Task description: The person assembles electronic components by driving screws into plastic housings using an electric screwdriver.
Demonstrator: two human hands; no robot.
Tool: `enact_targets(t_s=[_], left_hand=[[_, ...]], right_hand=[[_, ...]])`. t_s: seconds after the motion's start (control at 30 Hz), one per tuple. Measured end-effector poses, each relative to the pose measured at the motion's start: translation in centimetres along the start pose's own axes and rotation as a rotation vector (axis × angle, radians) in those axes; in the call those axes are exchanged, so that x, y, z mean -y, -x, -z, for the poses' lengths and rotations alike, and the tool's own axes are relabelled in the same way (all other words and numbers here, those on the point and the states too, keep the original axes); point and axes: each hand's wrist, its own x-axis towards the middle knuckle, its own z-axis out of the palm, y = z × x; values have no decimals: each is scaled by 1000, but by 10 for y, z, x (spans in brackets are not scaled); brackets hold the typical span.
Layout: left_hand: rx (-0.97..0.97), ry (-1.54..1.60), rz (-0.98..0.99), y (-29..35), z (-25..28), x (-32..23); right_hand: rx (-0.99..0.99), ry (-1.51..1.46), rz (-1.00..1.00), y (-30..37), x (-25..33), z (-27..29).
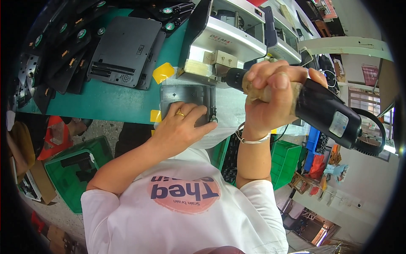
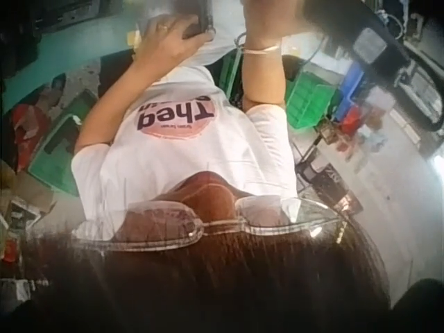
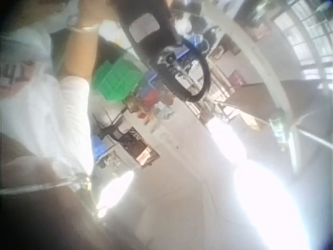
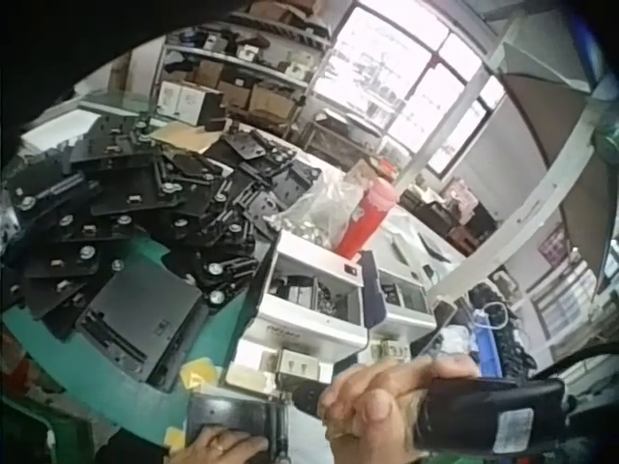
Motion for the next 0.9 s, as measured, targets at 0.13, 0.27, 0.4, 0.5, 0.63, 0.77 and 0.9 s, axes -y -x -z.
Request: enact_targets(t_s=[0.13,0.27,0.4,0.5,0.63,0.77,0.9], left_hand=[[0,-13,-4,0,0,0],[3,-26,-11,0,1,1],[-22,-27,-4,0,-2,0],[-17,-22,-13,0,-2,1],[-25,-32,-9,1,-3,1],[-18,-41,1,1,-2,0],[-23,-35,-10,-1,0,-1]], right_hand=[[38,87,-7,2,1,-2],[38,63,-50,0,11,-1],[1,1,13,-3,7,1],[12,85,40,2,2,2],[116,157,60,6,-5,2],[136,289,21,6,7,-5],[65,139,-24,3,10,0]])
